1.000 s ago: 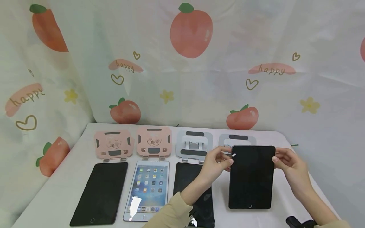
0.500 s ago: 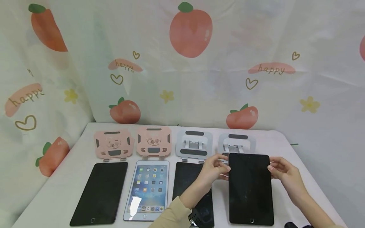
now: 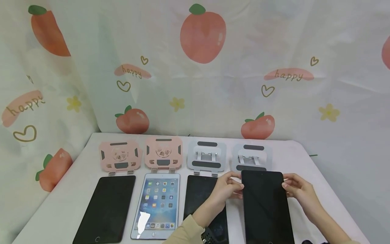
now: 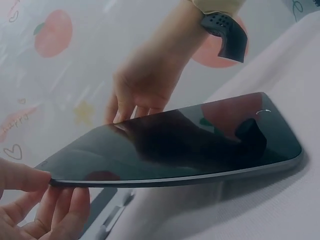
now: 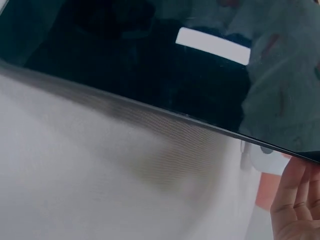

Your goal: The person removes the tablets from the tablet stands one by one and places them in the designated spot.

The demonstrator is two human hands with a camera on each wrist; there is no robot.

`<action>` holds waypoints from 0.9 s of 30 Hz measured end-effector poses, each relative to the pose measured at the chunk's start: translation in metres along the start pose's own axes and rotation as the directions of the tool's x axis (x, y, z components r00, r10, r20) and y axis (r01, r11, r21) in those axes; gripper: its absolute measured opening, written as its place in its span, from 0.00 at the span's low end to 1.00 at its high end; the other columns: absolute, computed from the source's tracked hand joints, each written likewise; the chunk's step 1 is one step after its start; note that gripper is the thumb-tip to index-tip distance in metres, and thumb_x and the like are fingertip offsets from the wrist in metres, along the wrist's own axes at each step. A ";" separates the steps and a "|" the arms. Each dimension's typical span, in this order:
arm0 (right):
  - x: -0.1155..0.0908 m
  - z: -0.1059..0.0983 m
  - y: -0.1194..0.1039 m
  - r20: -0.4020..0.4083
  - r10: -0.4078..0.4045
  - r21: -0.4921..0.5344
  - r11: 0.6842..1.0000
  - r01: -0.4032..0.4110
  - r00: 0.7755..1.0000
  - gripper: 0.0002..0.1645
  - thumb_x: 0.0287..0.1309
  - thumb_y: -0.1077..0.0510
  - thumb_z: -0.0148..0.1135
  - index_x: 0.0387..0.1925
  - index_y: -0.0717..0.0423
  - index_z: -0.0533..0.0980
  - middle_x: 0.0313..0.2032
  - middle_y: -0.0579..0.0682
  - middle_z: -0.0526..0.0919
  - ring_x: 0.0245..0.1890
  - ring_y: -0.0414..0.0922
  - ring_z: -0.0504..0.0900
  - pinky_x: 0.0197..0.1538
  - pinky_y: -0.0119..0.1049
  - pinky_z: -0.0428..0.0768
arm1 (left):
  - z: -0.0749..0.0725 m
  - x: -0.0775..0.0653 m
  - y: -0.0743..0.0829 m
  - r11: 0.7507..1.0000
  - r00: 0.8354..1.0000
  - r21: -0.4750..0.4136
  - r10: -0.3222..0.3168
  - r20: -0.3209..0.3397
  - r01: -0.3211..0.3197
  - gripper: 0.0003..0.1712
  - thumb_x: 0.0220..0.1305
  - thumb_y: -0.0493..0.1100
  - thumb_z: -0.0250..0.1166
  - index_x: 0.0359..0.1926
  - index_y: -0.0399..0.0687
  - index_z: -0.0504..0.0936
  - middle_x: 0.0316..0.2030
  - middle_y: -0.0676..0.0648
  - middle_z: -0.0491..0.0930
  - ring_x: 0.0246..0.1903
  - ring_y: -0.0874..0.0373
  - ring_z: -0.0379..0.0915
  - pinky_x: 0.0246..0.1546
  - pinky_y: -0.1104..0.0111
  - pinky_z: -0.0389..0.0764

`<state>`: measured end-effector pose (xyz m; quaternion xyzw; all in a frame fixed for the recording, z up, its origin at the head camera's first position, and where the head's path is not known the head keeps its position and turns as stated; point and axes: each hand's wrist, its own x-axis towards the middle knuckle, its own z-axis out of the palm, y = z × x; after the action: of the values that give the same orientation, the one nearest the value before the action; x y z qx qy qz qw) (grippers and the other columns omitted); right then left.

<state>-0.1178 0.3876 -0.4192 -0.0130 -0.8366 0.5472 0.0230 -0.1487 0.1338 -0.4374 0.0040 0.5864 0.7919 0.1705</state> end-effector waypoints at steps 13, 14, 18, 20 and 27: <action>0.003 0.005 0.001 0.014 0.152 -0.242 0.959 -0.145 0.988 0.21 0.68 0.52 0.54 0.54 0.63 0.69 0.30 0.32 0.77 0.31 0.30 0.77 0.35 0.30 0.79 | 0.000 0.003 -0.008 0.999 0.998 0.033 -0.031 -0.049 0.033 0.15 0.54 0.26 0.59 0.40 0.44 0.80 0.23 0.48 0.80 0.19 0.62 0.75 0.22 0.70 0.81; 0.004 0.006 0.001 0.015 0.162 -0.248 0.957 -0.153 0.987 0.24 0.68 0.52 0.54 0.55 0.67 0.66 0.30 0.32 0.77 0.31 0.30 0.77 0.35 0.30 0.79 | 0.000 0.003 -0.008 0.998 0.998 0.040 -0.036 -0.055 0.038 0.14 0.55 0.27 0.58 0.40 0.45 0.80 0.24 0.47 0.81 0.19 0.62 0.75 0.22 0.70 0.81; 0.007 0.007 0.002 0.039 0.203 -0.267 0.946 -0.186 0.978 0.29 0.69 0.53 0.51 0.59 0.72 0.61 0.31 0.34 0.77 0.32 0.29 0.77 0.36 0.31 0.79 | 0.001 0.004 -0.006 0.997 0.996 0.050 -0.062 -0.071 0.065 0.13 0.55 0.29 0.56 0.40 0.46 0.78 0.24 0.45 0.82 0.17 0.62 0.75 0.22 0.71 0.81; 0.009 0.007 0.002 0.054 0.230 -0.269 0.940 -0.207 0.972 0.29 0.69 0.55 0.50 0.61 0.73 0.60 0.32 0.36 0.78 0.32 0.29 0.77 0.37 0.32 0.79 | 0.001 0.004 -0.006 0.995 0.995 0.064 -0.073 -0.061 0.077 0.12 0.55 0.30 0.57 0.40 0.46 0.78 0.24 0.45 0.81 0.18 0.62 0.74 0.23 0.71 0.82; 0.017 0.007 0.003 0.074 0.319 -0.285 0.915 -0.286 0.945 0.30 0.68 0.57 0.48 0.63 0.75 0.57 0.34 0.41 0.79 0.32 0.29 0.77 0.37 0.32 0.80 | -0.003 0.005 -0.009 0.987 0.995 0.127 -0.096 -0.023 0.099 0.12 0.55 0.33 0.60 0.42 0.46 0.78 0.25 0.48 0.78 0.21 0.60 0.78 0.27 0.68 0.83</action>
<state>-0.1349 0.3831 -0.4240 -0.1128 -0.8911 0.4246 -0.1140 -0.1519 0.1350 -0.4475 -0.0205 0.6369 0.7434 0.2033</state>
